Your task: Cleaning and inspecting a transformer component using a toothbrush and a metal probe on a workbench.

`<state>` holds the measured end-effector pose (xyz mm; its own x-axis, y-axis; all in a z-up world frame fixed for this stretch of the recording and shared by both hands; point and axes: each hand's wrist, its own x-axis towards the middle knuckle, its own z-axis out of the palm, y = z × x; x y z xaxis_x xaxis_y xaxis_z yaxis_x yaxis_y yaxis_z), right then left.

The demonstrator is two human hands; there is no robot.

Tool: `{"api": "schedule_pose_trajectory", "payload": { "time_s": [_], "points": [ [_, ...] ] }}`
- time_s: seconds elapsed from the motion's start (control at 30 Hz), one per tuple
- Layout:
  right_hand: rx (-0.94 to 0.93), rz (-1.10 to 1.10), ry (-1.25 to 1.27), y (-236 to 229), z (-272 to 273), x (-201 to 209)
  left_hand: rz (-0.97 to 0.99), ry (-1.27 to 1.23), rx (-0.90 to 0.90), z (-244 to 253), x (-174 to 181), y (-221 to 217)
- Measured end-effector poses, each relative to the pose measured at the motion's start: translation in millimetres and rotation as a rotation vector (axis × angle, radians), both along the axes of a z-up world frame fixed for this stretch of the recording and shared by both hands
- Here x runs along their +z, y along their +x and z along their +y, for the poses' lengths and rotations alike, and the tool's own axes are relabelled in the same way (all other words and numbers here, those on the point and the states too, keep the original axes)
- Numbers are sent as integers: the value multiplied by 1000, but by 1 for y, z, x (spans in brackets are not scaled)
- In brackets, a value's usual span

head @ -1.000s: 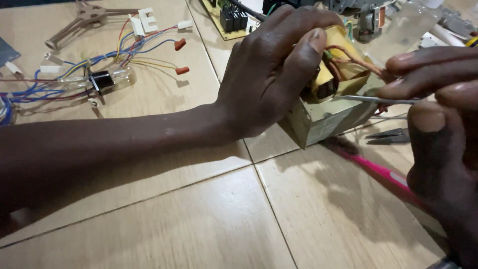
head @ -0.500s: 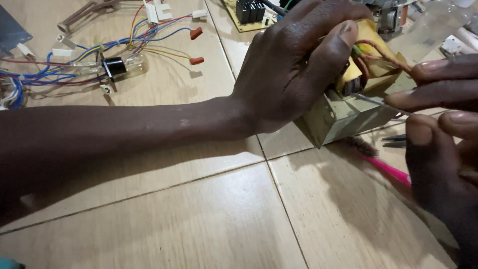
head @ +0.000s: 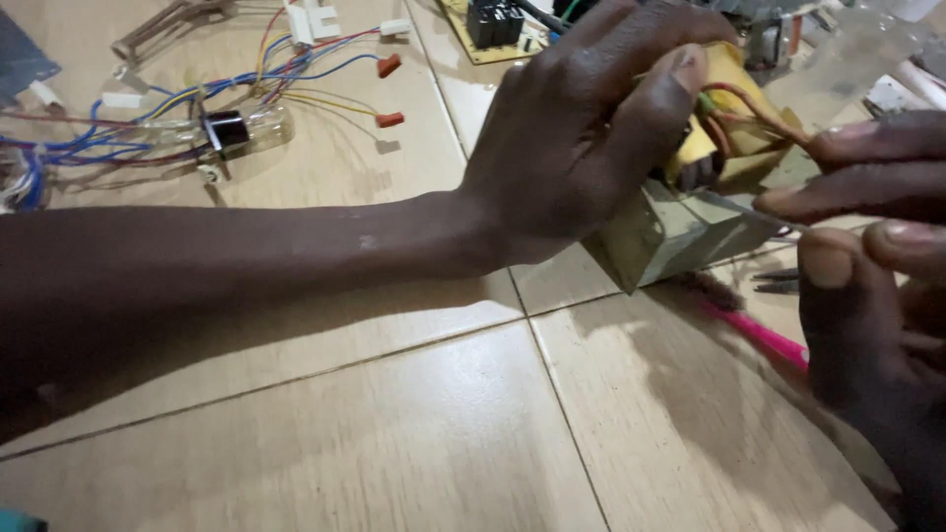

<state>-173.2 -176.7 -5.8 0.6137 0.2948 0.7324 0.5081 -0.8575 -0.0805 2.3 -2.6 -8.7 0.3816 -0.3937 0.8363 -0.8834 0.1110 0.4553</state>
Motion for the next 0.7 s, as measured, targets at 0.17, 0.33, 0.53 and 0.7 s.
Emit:
{"api": "schedule_pose_trajectory", "payload": {
  "time_s": [0.17,0.33,0.53,0.7],
  "points": [
    [-144,0,86,6,-11,-16,22,-4,-8,0,-2,1],
    [-94,19,11,2,-4,-9,30,-10,-15,-1,-3,1],
    [-143,63,47,-2,5,-2,0,-18,-9,-2,-4,3],
    [-157,25,60,0,8,-5,-5,1,7,-2,-6,4]
  ]
}}
